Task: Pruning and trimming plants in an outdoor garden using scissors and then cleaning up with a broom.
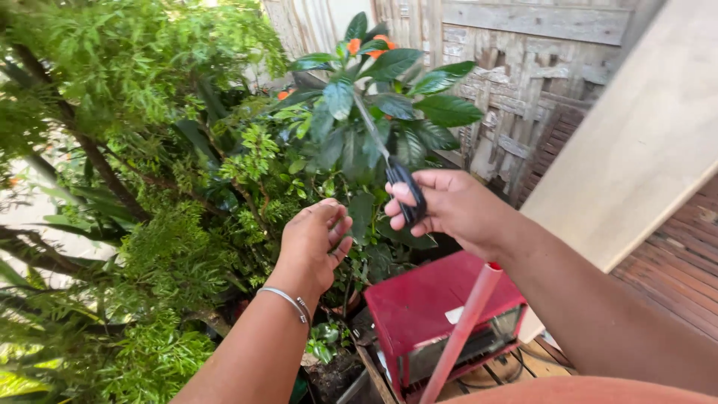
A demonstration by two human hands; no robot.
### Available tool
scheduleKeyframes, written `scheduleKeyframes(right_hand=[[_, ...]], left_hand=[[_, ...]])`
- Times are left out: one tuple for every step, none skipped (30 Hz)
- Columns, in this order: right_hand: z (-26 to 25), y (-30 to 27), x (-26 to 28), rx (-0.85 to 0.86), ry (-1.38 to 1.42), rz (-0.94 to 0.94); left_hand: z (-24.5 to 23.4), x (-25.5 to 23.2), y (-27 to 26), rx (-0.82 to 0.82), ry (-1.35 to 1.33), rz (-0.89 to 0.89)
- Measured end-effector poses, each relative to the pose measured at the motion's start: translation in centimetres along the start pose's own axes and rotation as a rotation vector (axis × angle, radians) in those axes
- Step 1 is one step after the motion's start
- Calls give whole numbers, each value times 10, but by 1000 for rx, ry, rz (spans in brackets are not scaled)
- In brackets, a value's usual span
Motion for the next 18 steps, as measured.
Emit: scheduleKeyframes(right_hand=[[7, 12, 1, 15, -6, 1], [16, 26, 3, 54, 66, -11], [25, 40, 5, 93, 138, -22], [36, 53, 6, 116, 126, -19], [46, 66, 6, 136, 215, 21], [56, 79, 6, 153, 305, 63], [63, 95, 5, 172, 293, 69], [68, 110, 4, 154, 307, 68], [74, 124, 3, 136, 322, 68], [77, 138, 7, 148, 311, 71], [80, 152, 11, 159, 353, 75], [83, 164, 13, 167, 397, 80], [87, 172, 17, 176, 387, 85], [91, 180, 19, 228, 506, 157], [95, 187, 22, 279, 625, 231], [99, 193, 23, 285, 617, 236], [101, 200, 23, 237, 708, 270], [104, 206, 23, 187, 801, 304]], left_hand=[[-5, -4, 5, -12, -11, 5], [-12, -9, 10, 3, -16, 17], [-20, -14, 15, 17, -22, 29], [-28, -20, 20, 1, -40, 39], [-37, -25, 25, 7, -38, 37], [-44, -29, 30, 14, -34, 34], [-53, -34, 35, -1, -50, 42], [-60, -38, 40, -14, -58, 37], [-67, -42, 44, -28, -65, 31], [-74, -46, 50, -36, -79, 37], [-80, -49, 56, -50, -93, 36], [-85, -50, 61, -62, -105, 33], [-89, -51, 65, -68, -118, 36], [-92, -52, 69, -64, -121, 44], [-95, -53, 73, -60, -124, 52], [-97, -54, 75, -65, -134, 54], [-98, -54, 77, -65, -143, 50], [-99, -54, 78, -67, -150, 45]])
Point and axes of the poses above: each hand's wrist, its own y-axis towards the middle knuckle, its own z-axis out of the palm, x = y × z, the point moved 1 cm from there along y, towards the middle knuckle, and after that the axes turned 11 degrees about y, right-handed, at the moved point
